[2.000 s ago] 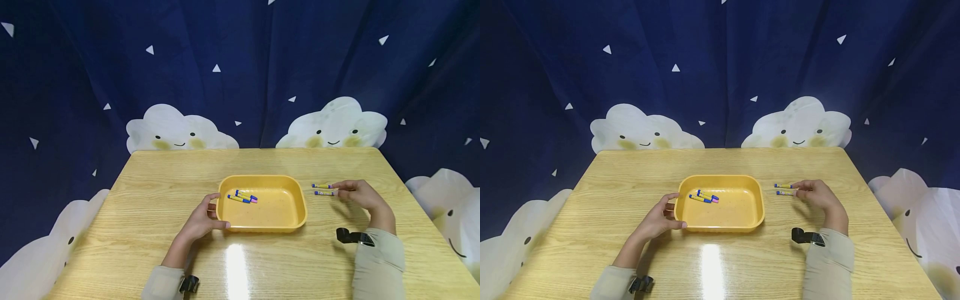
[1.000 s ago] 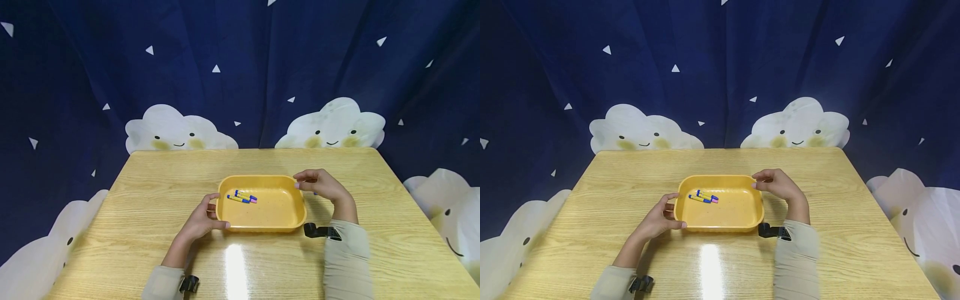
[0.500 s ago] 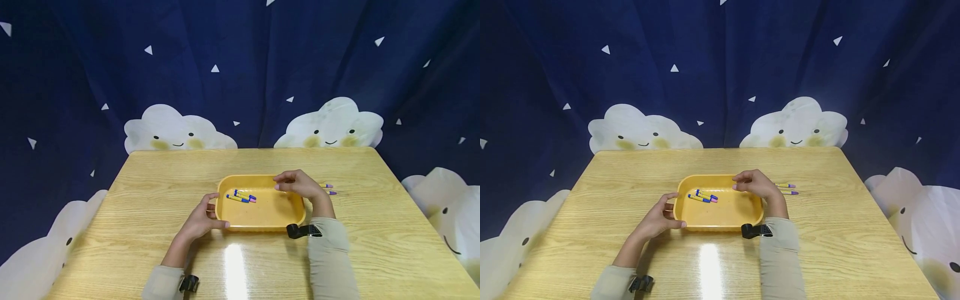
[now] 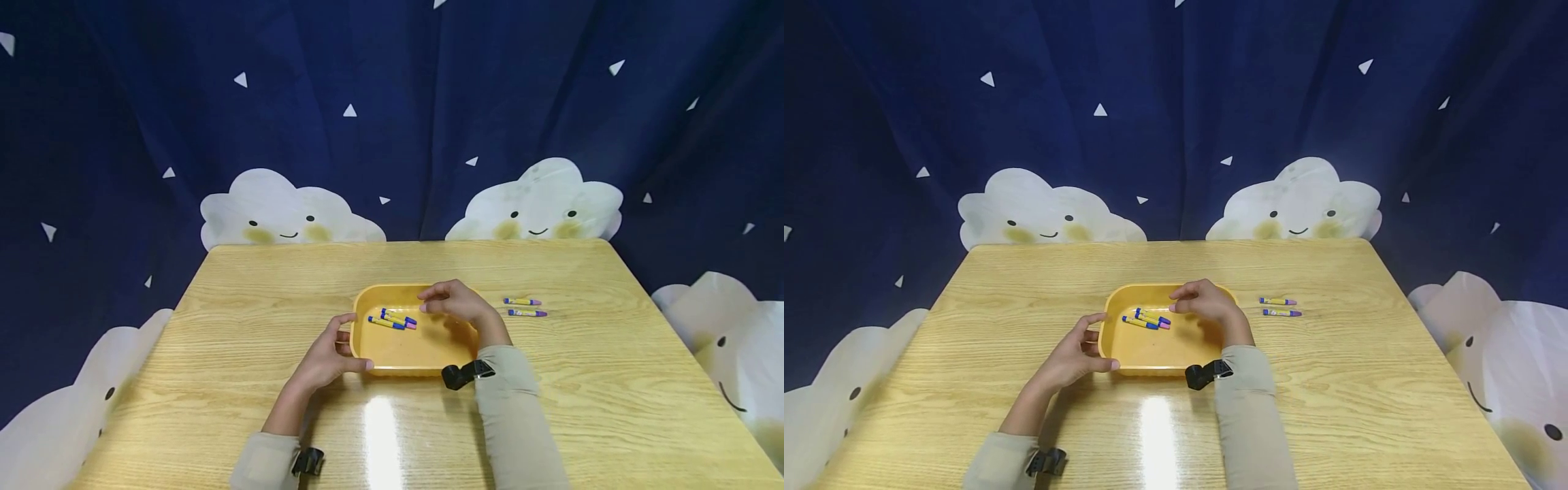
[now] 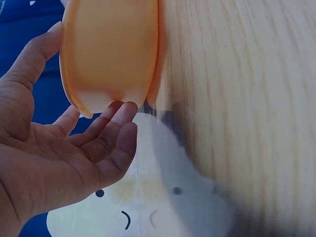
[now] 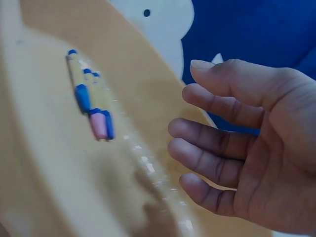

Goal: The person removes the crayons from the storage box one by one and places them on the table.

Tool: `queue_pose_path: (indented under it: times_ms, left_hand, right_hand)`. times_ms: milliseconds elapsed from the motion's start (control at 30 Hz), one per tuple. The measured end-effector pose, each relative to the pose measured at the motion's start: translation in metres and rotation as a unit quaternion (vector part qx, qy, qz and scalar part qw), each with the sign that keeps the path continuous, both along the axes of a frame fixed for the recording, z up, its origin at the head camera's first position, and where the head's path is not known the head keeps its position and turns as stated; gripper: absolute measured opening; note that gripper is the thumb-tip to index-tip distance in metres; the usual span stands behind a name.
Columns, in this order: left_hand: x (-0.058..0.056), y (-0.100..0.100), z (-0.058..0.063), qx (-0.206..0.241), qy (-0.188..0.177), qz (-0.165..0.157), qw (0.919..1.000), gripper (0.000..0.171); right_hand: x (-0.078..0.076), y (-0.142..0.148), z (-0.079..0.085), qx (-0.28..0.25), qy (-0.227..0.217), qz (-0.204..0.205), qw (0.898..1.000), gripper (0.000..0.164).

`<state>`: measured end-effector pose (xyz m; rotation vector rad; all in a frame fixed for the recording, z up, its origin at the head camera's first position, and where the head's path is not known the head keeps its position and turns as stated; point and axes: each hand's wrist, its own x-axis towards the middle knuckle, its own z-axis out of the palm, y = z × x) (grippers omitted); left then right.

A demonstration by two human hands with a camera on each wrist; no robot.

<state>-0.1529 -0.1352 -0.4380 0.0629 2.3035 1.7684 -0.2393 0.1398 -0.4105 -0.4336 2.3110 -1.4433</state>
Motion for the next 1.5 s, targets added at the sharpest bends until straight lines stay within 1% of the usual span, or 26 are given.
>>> queue_pose_path:
  times_ms: [33, 100, 167, 267, 367, 533, 600, 733, 867, 933, 1000, 1167, 1400, 1500]
  left_hand:
    - [0.000, 0.000, 0.000, 0.000, 0.000, 0.000, 1.0000, 0.096]
    - [0.004, 0.001, 0.010, 0.001, -0.004, -0.001, 1.0000, 0.094]
    - [0.008, 0.003, 0.020, 0.003, -0.006, -0.004, 1.0000, 0.093]
    - [0.014, 0.005, 0.036, 0.006, -0.012, -0.008, 0.9999, 0.090]
    - [0.015, 0.005, 0.037, 0.005, -0.011, -0.006, 0.9999, 0.089]
    - [0.016, 0.007, 0.039, 0.003, -0.011, -0.003, 0.9999, 0.087]
    - [0.016, 0.007, 0.039, 0.005, -0.011, -0.003, 0.9999, 0.087]
    - [0.017, 0.006, 0.039, 0.002, -0.010, -0.003, 0.9999, 0.088]
    - [0.017, 0.006, 0.040, -0.002, -0.013, -0.003, 0.9999, 0.087]
    - [0.016, 0.006, 0.040, -0.001, -0.013, -0.005, 0.9999, 0.087]
    - [0.016, 0.007, 0.040, 0.001, -0.012, -0.006, 0.9999, 0.087]
    - [0.014, 0.006, 0.037, 0.006, -0.011, -0.008, 0.9999, 0.087]
    - [0.014, 0.006, 0.036, 0.012, -0.008, -0.007, 0.9999, 0.089]
    - [0.014, 0.007, 0.036, 0.012, -0.003, -0.003, 0.9999, 0.089]
  right_hand:
    - [-0.001, -0.002, -0.002, -0.003, -0.013, -0.003, 1.000, 0.038]
    - [-0.002, -0.006, -0.007, -0.003, -0.034, -0.009, 0.999, 0.037]
    - [-0.003, -0.010, -0.009, 0.005, -0.041, -0.012, 0.999, 0.036]
    - [-0.003, -0.016, -0.013, 0.014, -0.040, -0.019, 0.999, 0.034]
    - [-0.004, -0.022, -0.017, 0.020, -0.034, -0.024, 0.999, 0.033]
    - [-0.006, -0.031, -0.027, 0.019, -0.041, -0.046, 0.998, 0.032]
    - [-0.006, -0.033, -0.031, 0.016, -0.037, -0.055, 0.998, 0.031]
    - [-0.006, -0.037, -0.039, 0.011, -0.011, -0.063, 0.998, 0.028]
    - [-0.005, -0.041, -0.044, 0.014, 0.004, -0.066, 0.998, 0.025]
    - [-0.005, -0.043, -0.044, 0.031, 0.012, -0.068, 0.997, 0.024]
    - [-0.004, -0.044, -0.044, 0.063, 0.025, -0.070, 0.995, 0.024]
    - [-0.003, -0.048, -0.042, 0.134, 0.047, -0.071, 0.987, 0.025]
    - [0.000, -0.049, -0.040, 0.165, 0.063, -0.074, 0.981, 0.021]
    - [0.000, -0.049, -0.039, 0.162, 0.056, -0.076, 0.982, 0.019]
